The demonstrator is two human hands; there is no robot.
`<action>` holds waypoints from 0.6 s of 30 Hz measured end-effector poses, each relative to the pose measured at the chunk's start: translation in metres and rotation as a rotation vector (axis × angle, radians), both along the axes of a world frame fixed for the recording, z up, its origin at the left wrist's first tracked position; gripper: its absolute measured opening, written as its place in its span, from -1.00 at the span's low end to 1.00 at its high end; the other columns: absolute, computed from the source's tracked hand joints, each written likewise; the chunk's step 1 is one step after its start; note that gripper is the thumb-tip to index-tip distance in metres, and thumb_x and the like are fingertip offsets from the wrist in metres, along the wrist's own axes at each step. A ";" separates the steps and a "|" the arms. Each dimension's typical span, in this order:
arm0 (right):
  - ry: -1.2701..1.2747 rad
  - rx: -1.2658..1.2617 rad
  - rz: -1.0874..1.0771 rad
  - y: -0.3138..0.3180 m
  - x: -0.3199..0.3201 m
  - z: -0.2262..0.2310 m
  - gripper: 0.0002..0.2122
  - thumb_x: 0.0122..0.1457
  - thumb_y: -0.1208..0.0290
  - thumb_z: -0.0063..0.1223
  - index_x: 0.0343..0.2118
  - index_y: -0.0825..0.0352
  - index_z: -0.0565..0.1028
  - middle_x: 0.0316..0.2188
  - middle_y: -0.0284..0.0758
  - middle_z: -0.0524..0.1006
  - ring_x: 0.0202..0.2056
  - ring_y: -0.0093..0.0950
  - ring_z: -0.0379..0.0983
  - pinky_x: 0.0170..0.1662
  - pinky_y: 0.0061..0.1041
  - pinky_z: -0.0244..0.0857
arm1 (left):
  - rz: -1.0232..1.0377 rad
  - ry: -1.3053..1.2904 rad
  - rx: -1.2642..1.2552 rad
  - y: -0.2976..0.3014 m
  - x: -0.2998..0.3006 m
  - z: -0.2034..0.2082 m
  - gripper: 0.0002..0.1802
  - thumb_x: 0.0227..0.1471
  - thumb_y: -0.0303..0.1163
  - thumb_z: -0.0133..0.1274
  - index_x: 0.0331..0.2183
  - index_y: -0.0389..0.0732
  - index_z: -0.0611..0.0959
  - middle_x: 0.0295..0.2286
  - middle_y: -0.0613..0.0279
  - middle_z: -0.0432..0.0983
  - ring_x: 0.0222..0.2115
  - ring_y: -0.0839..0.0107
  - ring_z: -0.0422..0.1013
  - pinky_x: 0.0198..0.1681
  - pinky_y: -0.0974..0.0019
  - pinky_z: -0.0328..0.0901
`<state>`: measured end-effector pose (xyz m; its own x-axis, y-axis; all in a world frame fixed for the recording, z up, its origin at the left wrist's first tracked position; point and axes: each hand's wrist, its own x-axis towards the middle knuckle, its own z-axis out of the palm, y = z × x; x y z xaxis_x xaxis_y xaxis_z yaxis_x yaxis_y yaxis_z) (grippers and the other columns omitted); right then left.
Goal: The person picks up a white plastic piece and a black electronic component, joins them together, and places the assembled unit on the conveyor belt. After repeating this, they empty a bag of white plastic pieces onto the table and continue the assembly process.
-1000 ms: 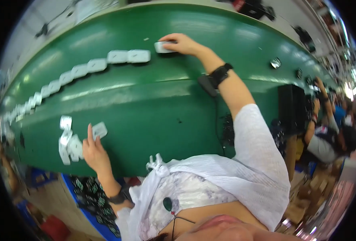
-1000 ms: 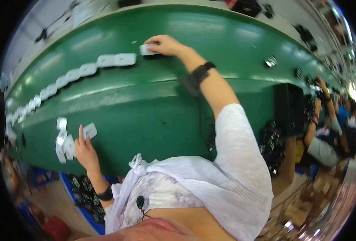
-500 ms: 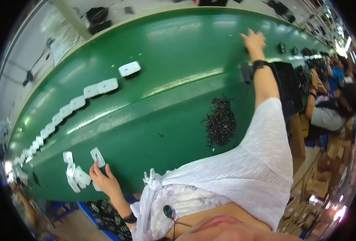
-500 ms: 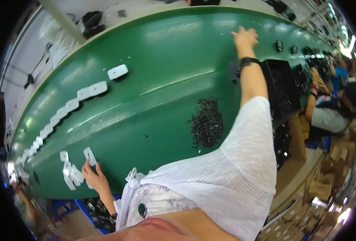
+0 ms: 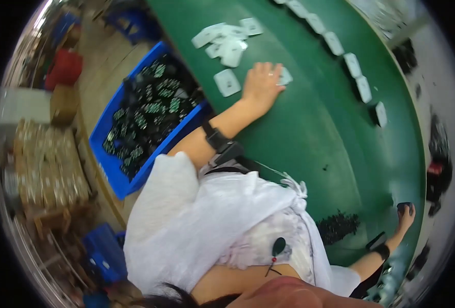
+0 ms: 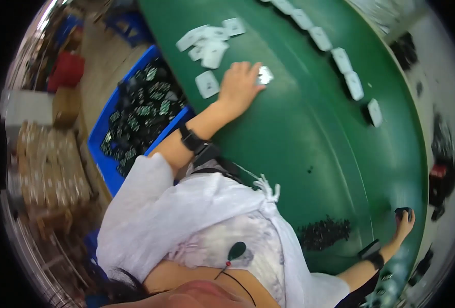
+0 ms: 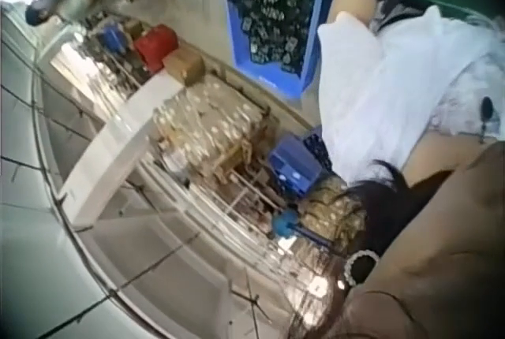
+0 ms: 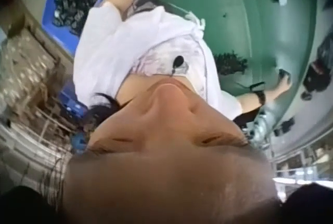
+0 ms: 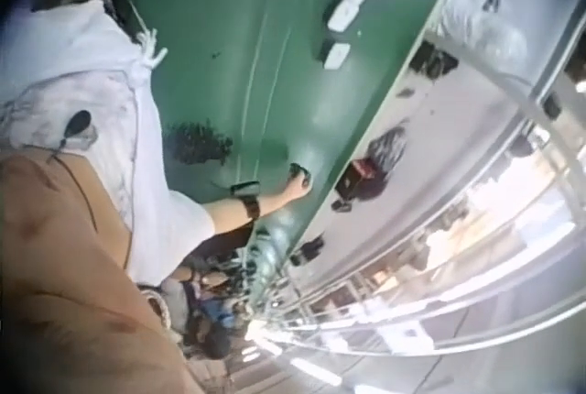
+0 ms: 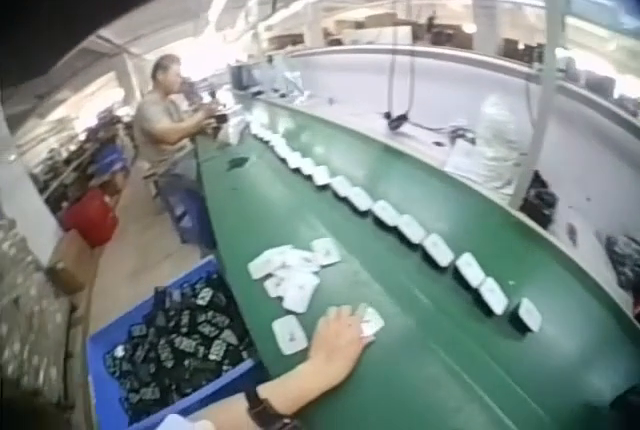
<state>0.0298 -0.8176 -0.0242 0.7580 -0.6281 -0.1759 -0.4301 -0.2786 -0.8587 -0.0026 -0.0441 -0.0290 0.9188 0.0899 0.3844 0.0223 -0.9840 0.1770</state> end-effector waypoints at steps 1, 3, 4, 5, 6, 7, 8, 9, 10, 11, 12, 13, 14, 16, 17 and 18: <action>-0.042 -0.025 0.188 0.062 0.022 0.017 -0.61 0.09 0.45 0.13 -0.02 0.37 0.34 -0.13 -0.21 0.43 -0.17 -0.39 0.45 -0.18 -0.39 0.41 | 0.010 -0.034 -0.026 0.003 -0.005 -0.001 -0.35 -0.23 -0.18 0.26 -0.05 -0.18 0.45 -0.28 0.15 0.37 -0.24 0.18 0.29 -0.28 0.17 0.26; -0.079 -0.070 0.371 0.164 0.022 0.054 -0.60 0.12 0.50 0.10 0.03 0.36 0.31 -0.08 -0.23 0.41 -0.09 -0.41 0.41 -0.07 -0.42 0.36 | -0.077 -0.082 -0.115 0.002 -0.009 0.001 -0.34 -0.27 -0.24 0.28 -0.06 -0.18 0.45 -0.28 0.16 0.37 -0.24 0.18 0.29 -0.26 0.17 0.26; -0.115 -0.095 0.492 0.209 0.013 0.068 -0.60 0.13 0.54 0.08 0.04 0.36 0.29 -0.05 -0.25 0.40 -0.05 -0.43 0.38 -0.01 -0.45 0.29 | -0.161 -0.093 -0.168 -0.004 -0.011 0.003 -0.33 -0.30 -0.27 0.29 -0.07 -0.17 0.45 -0.28 0.16 0.37 -0.24 0.18 0.29 -0.25 0.18 0.26; -0.155 -0.100 0.626 0.253 0.012 0.069 -0.60 0.14 0.58 0.06 0.05 0.37 0.27 -0.03 -0.27 0.39 0.00 -0.44 0.34 0.06 -0.48 0.23 | -0.219 -0.136 -0.186 -0.012 -0.015 0.004 -0.29 -0.35 -0.29 0.31 -0.07 -0.17 0.45 -0.29 0.19 0.38 -0.24 0.19 0.30 -0.22 0.21 0.26; -0.191 -0.088 0.703 0.293 0.007 0.070 -0.60 0.14 0.59 0.06 0.05 0.38 0.28 -0.03 -0.28 0.39 0.00 -0.45 0.34 0.08 -0.48 0.20 | -0.301 -0.125 -0.230 -0.019 -0.020 0.004 -0.34 -0.31 -0.31 0.27 -0.08 -0.17 0.45 -0.30 0.20 0.38 -0.23 0.20 0.30 -0.21 0.23 0.26; -0.227 -0.076 0.778 0.330 0.003 0.071 -0.61 0.14 0.61 0.05 0.04 0.39 0.28 -0.03 -0.29 0.38 0.00 -0.46 0.33 0.11 -0.48 0.17 | -0.386 -0.114 -0.275 -0.027 -0.024 0.004 -0.39 -0.27 -0.33 0.24 -0.08 -0.18 0.46 -0.31 0.22 0.39 -0.23 0.21 0.30 -0.21 0.24 0.26; -0.252 -0.056 0.847 0.366 -0.003 0.072 -0.61 0.12 0.64 0.05 0.03 0.38 0.29 -0.01 -0.26 0.38 0.01 -0.45 0.32 0.12 -0.49 0.15 | -0.422 -0.166 -0.297 -0.035 -0.026 -0.001 -0.46 -0.23 -0.37 0.18 -0.10 -0.18 0.48 -0.33 0.23 0.39 -0.23 0.22 0.30 -0.20 0.24 0.26; -0.279 -0.033 0.919 0.398 -0.006 0.069 -0.61 0.10 0.66 0.05 0.01 0.37 0.29 0.00 -0.23 0.38 0.02 -0.44 0.31 0.13 -0.49 0.14 | -0.453 -0.220 -0.314 -0.041 -0.030 -0.006 -0.52 -0.19 -0.40 0.12 -0.11 -0.18 0.49 -0.34 0.24 0.39 -0.23 0.23 0.30 -0.20 0.24 0.27; -0.311 -0.018 0.975 0.423 -0.008 0.064 -0.60 0.08 0.67 0.06 0.01 0.36 0.29 0.00 -0.23 0.38 0.03 -0.44 0.30 0.13 -0.47 0.13 | -0.461 -0.226 -0.334 -0.047 -0.031 -0.008 -0.56 -0.14 -0.46 0.02 -0.11 -0.19 0.51 -0.31 0.27 0.40 -0.21 0.23 0.31 -0.16 0.25 0.27; -0.346 0.004 1.027 0.442 -0.010 0.054 -0.59 0.07 0.67 0.08 0.01 0.36 0.29 0.00 -0.23 0.38 0.04 -0.43 0.29 0.14 -0.46 0.12 | -0.461 -0.226 -0.342 -0.048 -0.032 -0.010 -0.56 -0.14 -0.46 0.02 -0.11 -0.19 0.51 -0.31 0.27 0.40 -0.21 0.23 0.31 -0.16 0.25 0.27; -0.324 -0.032 1.062 0.458 -0.013 0.050 -0.59 0.08 0.65 0.06 0.02 0.37 0.29 -0.01 -0.24 0.39 0.03 -0.45 0.30 0.12 -0.47 0.14 | -0.471 -0.231 -0.391 -0.048 -0.033 -0.009 -0.55 -0.15 -0.47 0.02 -0.10 -0.20 0.51 -0.29 0.27 0.42 -0.19 0.23 0.32 -0.15 0.26 0.27; -0.308 -0.052 1.094 0.470 -0.016 0.039 -0.60 0.10 0.62 0.04 0.03 0.38 0.29 -0.02 -0.25 0.39 0.02 -0.46 0.30 0.11 -0.49 0.15 | -0.482 -0.230 -0.425 -0.047 -0.034 -0.011 -0.54 -0.16 -0.49 0.02 -0.10 -0.20 0.51 -0.27 0.27 0.44 -0.17 0.23 0.32 -0.13 0.26 0.28; -0.285 -0.112 1.101 0.478 -0.022 0.037 -0.59 0.08 0.62 0.05 0.03 0.38 0.30 -0.03 -0.26 0.40 0.02 -0.46 0.31 0.11 -0.49 0.15 | -0.502 -0.232 -0.448 -0.047 -0.033 -0.010 -0.54 -0.16 -0.49 0.02 -0.10 -0.20 0.51 -0.27 0.27 0.44 -0.17 0.23 0.32 -0.13 0.26 0.28; -0.201 -0.315 1.103 0.485 -0.031 0.045 -0.59 0.05 0.62 0.06 0.01 0.37 0.35 -0.05 -0.28 0.41 0.01 -0.45 0.33 0.10 -0.47 0.15 | -0.591 -0.114 -0.527 -0.041 -0.032 -0.009 -0.46 -0.21 -0.49 0.14 -0.06 -0.22 0.51 -0.15 0.24 0.46 -0.07 0.21 0.31 -0.04 0.21 0.26; -0.251 -0.412 1.124 0.485 -0.032 0.047 -0.62 0.05 0.61 0.08 -0.01 0.34 0.40 -0.07 -0.26 0.44 -0.02 -0.38 0.36 0.08 -0.44 0.19 | -0.609 -0.116 -0.543 -0.038 -0.032 -0.010 -0.46 -0.21 -0.49 0.14 -0.06 -0.22 0.51 -0.15 0.24 0.46 -0.07 0.21 0.31 -0.04 0.21 0.26; -0.271 -0.555 1.166 0.489 -0.032 0.053 -0.62 0.05 0.60 0.10 -0.02 0.34 0.41 -0.07 -0.23 0.45 -0.03 -0.34 0.37 0.07 -0.43 0.21 | -0.606 -0.115 -0.507 -0.035 -0.032 -0.010 -0.46 -0.22 -0.50 0.14 -0.07 -0.20 0.53 -0.16 0.25 0.48 -0.07 0.21 0.33 -0.04 0.20 0.27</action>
<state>-0.0019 -0.3283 0.0289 0.8702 0.4742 0.1335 0.4668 -0.7070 -0.5313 -0.0346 -0.0789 -0.0388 0.8207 -0.2235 0.5257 -0.5365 -0.6179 0.5748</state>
